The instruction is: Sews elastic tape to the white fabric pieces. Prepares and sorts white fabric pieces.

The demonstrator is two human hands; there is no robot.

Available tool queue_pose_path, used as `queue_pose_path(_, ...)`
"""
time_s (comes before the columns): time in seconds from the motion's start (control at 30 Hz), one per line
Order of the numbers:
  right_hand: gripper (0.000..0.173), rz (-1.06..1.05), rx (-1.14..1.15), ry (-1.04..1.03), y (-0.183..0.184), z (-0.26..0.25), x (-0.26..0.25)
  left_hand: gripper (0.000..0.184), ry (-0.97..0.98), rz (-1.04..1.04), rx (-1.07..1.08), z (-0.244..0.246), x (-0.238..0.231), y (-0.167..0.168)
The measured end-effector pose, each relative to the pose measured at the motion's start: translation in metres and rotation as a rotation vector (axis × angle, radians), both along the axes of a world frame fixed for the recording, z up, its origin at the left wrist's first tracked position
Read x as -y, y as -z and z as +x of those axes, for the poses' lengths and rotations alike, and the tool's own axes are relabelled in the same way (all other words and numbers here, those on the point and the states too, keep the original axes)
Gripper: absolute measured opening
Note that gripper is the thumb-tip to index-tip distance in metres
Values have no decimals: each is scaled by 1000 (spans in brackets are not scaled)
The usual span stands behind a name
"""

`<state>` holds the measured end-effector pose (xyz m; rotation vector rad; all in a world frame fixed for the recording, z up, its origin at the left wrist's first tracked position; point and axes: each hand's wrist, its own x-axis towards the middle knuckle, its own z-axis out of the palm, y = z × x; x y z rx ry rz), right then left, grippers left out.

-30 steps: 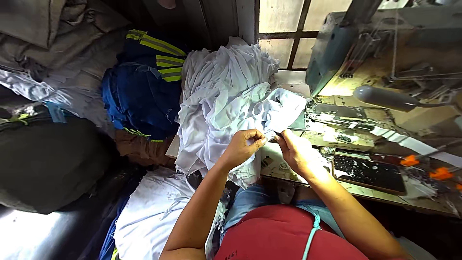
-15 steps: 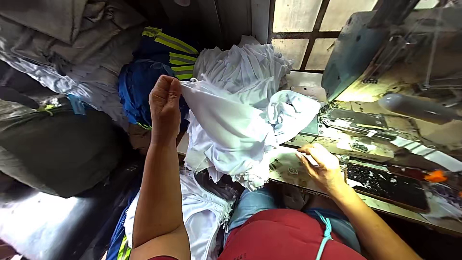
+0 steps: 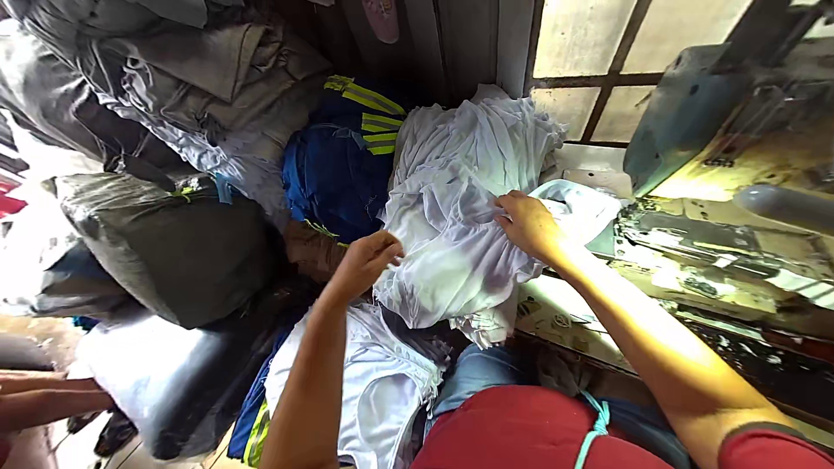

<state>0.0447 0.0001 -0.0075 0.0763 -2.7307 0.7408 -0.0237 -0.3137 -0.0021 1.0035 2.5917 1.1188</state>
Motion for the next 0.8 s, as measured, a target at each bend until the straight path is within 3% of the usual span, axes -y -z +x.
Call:
queue_pose_path(0.2,42,-23,-23,24,-23,-53,1,14,106,127,-188,31,-86,14)
queue_pose_path(0.3,55,11,122,7,-15,-89,3,24,163,138,-354,58,-135,22)
queue_pose_path(0.43,31,8,123,-71,-23,-111,4,61,45,-108,-246,50,-170,33)
queue_pose_path(0.57,29,-35,-143,-155,-73,-92,24,70,-79,-143,-154,51,-163,25)
queue_pose_path(0.67,30,-54,-294,-249,-99,-76,39,52,0,-168,-222,72,-144,18)
queue_pose_path(0.8,25,-198,-375,-356,-139,-60,57,32,137,91,-414,116,-73,4)
